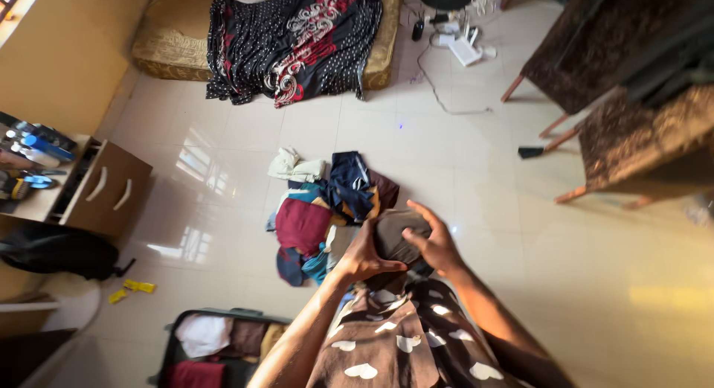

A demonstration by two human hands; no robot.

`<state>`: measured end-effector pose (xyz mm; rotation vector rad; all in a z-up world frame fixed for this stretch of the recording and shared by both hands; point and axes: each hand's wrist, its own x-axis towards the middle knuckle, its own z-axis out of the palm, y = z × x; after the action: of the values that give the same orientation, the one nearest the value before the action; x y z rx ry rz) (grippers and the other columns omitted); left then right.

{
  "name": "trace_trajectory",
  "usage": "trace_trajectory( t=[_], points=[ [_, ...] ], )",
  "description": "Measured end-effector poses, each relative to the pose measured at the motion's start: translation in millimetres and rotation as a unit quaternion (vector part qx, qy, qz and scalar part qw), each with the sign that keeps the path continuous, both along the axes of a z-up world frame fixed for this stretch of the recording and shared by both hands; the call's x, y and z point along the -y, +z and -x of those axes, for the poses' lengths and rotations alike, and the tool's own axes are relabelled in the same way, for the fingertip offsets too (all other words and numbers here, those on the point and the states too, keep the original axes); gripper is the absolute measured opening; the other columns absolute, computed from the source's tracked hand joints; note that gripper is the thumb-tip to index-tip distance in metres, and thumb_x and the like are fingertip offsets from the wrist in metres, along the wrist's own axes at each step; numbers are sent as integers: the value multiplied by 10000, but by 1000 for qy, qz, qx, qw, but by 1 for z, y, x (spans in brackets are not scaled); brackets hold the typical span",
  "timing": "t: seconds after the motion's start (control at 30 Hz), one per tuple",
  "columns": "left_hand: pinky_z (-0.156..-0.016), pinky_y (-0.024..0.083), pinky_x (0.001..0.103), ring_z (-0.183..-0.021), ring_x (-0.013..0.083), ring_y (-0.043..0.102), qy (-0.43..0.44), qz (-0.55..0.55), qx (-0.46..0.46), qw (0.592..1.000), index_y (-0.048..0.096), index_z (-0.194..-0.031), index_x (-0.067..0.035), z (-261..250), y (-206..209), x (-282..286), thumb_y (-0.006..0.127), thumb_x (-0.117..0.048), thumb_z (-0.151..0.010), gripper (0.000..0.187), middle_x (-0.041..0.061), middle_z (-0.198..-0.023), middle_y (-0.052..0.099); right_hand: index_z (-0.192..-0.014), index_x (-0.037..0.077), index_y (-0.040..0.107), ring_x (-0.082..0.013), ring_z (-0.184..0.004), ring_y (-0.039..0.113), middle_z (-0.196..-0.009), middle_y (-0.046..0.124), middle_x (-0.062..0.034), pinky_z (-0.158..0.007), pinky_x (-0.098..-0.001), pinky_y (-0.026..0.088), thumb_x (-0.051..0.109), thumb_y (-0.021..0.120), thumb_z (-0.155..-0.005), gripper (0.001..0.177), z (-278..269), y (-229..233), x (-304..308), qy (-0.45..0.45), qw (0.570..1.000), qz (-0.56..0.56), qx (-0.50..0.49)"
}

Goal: The person picks up items of clothing from the floor, folds them by hand, and places them into an open suitcase, arranging them alongside other packed items and toiletries.

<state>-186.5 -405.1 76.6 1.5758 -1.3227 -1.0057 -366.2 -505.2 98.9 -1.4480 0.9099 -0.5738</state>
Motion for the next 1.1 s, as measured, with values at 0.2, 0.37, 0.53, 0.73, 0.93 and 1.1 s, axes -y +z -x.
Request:
trace_trajectory(
  t=[0.2,0.37,0.53,0.73,0.93,1.1],
  points=[
    [-1048,443,479,-1288,450,514,-128,63,45,989,322,-1553,-1,-28,-8,-49,937,-296,-553,1211,304,-1409,516,-1136,68,719,-113,-907,625,-1041,680,-31,-806,-285,538,52,721,-876,260,-1,-1,-47,-166,980,-85,63],
    [-965,530,401,-1076,329,672,-91,71,13,993,625,-1342,2,-35,-14,-83,793,-231,-712,693,222,-1171,690,-1008,61,690,-140,-757,564,-932,623,-9,-571,-354,459,70,715,-902,109,23,14,-84,-255,945,-177,104],
    [-772,534,291,-830,143,628,2,-15,-107,994,699,-1105,41,-21,-27,-88,679,-158,-826,344,118,-902,707,-1028,65,665,-94,-823,592,-910,626,-23,-696,-272,498,112,751,-899,162,45,43,-104,-211,968,-133,35],
    [-769,490,248,-848,68,545,5,60,-247,967,624,-930,18,12,-44,-88,646,-87,-931,108,13,-859,639,-1360,69,556,-69,-845,645,-961,699,-23,-754,-255,551,51,799,-769,639,87,92,-113,-54,998,-26,-20],
    [-702,517,242,-765,65,612,18,15,-399,917,590,-865,-64,31,11,-90,692,-64,-824,110,-18,-809,647,-1559,161,499,-129,-705,532,-1075,671,-78,-628,-326,491,-102,631,-659,946,160,81,-104,18,974,127,-187],
    [-722,453,217,-773,41,538,-33,58,-376,924,548,-927,-121,48,57,-116,849,-50,-766,349,-55,-846,576,-1311,135,703,-166,-794,559,-968,747,-50,-748,-328,507,93,751,-898,419,225,36,-95,-40,919,282,-273]
  ],
)
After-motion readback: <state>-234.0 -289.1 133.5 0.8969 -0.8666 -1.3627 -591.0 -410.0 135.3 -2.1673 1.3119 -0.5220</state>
